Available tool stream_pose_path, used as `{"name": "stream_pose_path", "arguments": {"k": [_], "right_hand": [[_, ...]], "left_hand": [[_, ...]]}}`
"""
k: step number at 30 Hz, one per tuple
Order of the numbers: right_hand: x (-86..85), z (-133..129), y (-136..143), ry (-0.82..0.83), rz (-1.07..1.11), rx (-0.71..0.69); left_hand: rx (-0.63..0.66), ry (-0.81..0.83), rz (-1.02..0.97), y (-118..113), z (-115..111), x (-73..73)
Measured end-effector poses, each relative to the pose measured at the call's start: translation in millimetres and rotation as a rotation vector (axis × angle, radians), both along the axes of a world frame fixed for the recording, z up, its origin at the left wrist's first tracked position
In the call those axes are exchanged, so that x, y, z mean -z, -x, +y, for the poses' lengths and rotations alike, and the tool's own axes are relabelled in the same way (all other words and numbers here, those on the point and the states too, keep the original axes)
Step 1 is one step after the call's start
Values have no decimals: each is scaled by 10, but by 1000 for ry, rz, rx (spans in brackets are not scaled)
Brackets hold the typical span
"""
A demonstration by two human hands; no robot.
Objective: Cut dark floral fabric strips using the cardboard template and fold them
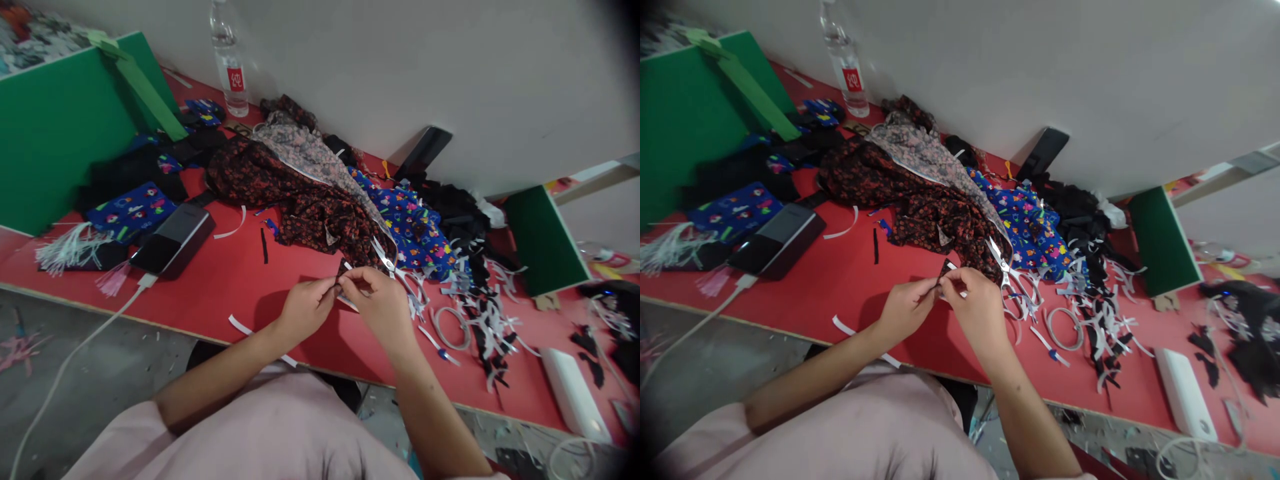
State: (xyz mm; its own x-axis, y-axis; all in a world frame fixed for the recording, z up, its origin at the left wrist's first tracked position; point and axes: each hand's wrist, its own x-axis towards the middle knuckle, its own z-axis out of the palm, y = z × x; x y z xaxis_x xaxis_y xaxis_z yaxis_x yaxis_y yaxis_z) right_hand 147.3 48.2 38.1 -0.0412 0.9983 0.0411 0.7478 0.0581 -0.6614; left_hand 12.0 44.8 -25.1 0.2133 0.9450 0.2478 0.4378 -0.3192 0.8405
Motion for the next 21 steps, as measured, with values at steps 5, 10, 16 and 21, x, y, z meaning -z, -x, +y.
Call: {"name": "stream_pose_path", "arguments": {"k": [5,10,16,21], "right_hand": [[18,-5,-10,-16,18,-6],[40,-11,-13,-37,23,-12],[46,-14,-7,-55,20,-31],[8,-37,-3,-53,6,-40]], "left_hand": [[6,6,-17,4,-2,-11],[7,15,-25,1,-1,-13],[5,30,-47,-4,6,-16],[-1,50,-42,-2,3,-32]]}}
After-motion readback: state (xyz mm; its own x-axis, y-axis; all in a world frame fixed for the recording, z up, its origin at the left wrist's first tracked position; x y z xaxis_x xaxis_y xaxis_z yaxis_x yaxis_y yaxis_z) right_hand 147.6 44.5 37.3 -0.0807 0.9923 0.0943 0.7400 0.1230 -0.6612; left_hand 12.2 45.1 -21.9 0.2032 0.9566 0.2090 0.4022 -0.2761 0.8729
